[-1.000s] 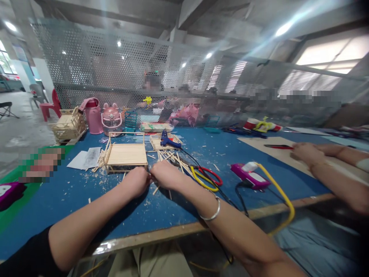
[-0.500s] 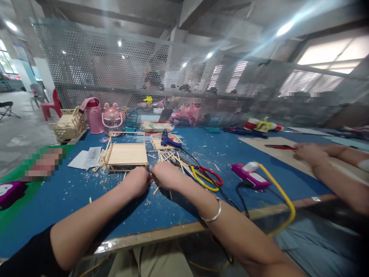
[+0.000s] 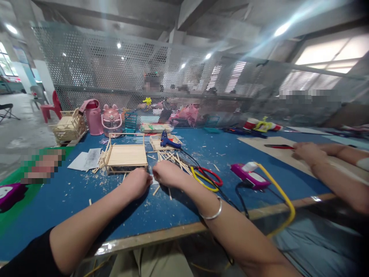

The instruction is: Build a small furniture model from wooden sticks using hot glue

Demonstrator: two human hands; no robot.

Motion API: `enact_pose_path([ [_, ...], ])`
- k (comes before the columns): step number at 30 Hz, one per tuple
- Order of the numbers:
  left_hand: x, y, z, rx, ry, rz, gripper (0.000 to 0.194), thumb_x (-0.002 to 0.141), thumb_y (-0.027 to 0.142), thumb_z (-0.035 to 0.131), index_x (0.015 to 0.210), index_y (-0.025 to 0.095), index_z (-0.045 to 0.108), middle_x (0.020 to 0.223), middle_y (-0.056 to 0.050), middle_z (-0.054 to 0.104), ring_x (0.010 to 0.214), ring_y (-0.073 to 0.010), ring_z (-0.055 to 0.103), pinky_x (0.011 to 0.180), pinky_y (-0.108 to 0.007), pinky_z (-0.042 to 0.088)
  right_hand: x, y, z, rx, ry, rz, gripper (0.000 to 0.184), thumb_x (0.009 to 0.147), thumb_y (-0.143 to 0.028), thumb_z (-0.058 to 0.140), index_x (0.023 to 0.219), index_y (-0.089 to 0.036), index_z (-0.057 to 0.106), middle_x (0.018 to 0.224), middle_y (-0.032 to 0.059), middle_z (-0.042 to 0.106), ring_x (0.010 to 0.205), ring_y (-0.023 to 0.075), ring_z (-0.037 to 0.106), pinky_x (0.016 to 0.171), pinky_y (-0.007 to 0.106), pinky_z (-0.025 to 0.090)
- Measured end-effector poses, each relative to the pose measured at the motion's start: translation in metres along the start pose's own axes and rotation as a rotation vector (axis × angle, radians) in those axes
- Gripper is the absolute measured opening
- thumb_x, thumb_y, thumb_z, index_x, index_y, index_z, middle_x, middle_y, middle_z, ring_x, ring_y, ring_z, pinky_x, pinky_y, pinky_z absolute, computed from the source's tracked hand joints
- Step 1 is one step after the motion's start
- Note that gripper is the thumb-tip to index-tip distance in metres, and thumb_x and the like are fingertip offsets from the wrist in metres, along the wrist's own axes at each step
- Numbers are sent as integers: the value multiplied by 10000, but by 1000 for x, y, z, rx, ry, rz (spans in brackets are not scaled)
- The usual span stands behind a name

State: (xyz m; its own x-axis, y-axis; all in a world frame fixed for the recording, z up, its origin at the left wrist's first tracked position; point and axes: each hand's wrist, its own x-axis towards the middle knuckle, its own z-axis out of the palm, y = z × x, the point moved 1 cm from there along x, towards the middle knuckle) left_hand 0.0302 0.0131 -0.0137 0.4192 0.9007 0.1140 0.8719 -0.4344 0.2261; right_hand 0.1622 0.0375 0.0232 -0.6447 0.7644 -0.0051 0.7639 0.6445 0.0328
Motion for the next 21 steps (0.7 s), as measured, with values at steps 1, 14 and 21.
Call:
enact_pose_path([
  [1,-1,-1,-1,-20,21,7,240,797,265,477,758,172,695,791,-96,650,714,-188,595,610,-255,395,-1,5,-2,88,16,-23,198,700,-114,489,726,-118,686,709,98,673,684,172,601,581,228,382],
  [14,-7,5,-11,-850,54,-160,282,741,382,552,670,126,648,502,2,573,437,-77,438,468,-201,313,-7,31,-3,911,-45,-203,161,722,-221,557,780,-115,664,645,-4,608,602,89,507,594,217,376],
  [21,-5,5,-7,-1427,-46,-204,402,574,504,688,600,118,579,483,11,537,426,-50,449,453,-177,328,-8,28,-4,1216,59,-218,189,695,-227,623,850,-131,673,725,7,650,670,95,557,677,237,410],
])
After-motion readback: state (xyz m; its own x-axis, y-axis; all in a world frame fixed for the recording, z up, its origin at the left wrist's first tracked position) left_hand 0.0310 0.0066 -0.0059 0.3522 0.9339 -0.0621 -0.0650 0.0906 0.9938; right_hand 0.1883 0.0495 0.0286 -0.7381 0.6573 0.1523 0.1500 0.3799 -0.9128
